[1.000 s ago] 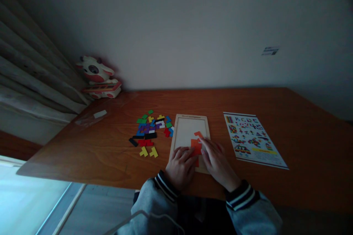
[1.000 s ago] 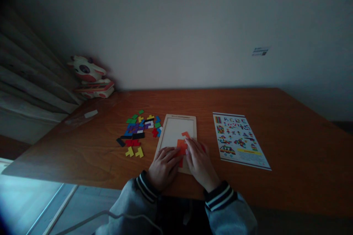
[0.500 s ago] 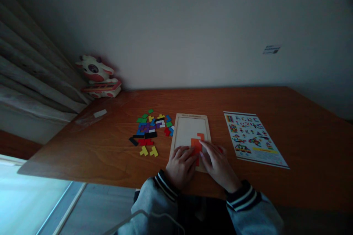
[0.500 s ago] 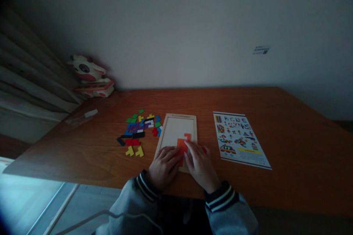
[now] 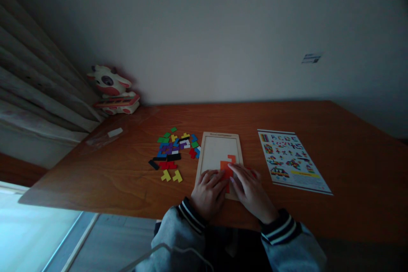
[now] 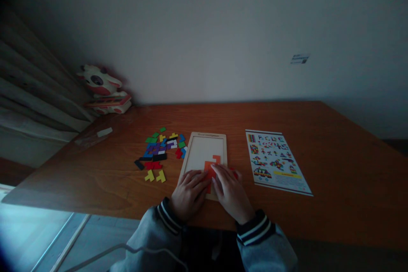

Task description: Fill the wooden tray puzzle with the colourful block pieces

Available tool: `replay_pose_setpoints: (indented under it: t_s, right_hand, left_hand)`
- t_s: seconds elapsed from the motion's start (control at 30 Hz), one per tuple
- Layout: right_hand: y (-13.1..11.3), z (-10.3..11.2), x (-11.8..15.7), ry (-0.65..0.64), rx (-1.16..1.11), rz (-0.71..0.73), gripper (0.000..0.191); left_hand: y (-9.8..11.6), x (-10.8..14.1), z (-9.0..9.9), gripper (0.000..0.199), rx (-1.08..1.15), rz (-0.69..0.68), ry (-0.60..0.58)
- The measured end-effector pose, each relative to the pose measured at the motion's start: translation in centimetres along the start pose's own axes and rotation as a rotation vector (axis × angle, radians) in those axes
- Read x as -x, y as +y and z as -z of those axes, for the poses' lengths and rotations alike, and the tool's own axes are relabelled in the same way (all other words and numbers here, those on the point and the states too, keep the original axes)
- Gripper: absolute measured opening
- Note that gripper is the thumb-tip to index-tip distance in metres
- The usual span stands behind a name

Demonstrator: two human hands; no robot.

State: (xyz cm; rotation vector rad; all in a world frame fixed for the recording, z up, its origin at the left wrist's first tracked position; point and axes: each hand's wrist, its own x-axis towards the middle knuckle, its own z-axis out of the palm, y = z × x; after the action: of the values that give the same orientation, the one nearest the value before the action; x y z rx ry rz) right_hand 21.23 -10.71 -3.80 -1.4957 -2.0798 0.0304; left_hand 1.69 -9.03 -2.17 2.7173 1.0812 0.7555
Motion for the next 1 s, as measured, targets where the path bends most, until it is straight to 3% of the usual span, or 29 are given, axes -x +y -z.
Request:
replay_pose_setpoints:
  t_s: [0.3, 0.53, 0.67, 0.83, 1.0]
  right_hand:
    - [-0.1, 0.1, -0.1, -0.009, -0.014, 0.008, 0.037]
    - [0.9, 0.6, 0.5, 0.114, -0.016, 0.014, 0.032]
    - [2.6, 1.1, 2.0, 0.193, -0.008, -0.065, 0.032]
    - [3.6, 1.2, 3.0, 0.133, -0.017, -0.068, 0.038]
    - [3.8, 0.8, 3.1, 0.136, -0.024, -0.081, 0.034]
  left_hand:
    - [0.0, -0.1, 0.2, 0.032, 0.0, -0.003, 0.004]
    - [-0.1, 0.4, 0.6, 0.028, 0.015, 0.019, 0.076]
    - [-2.0, 1.8, 2.0, 0.028, 0.049, 0.06, 0.153]
    - [-5.2, 3.8, 3.8, 0.03, 0.043, 0.135, 0.206]
    - [-5.8, 4.3, 4.1, 0.03, 0.009, 0.166, 0.181]
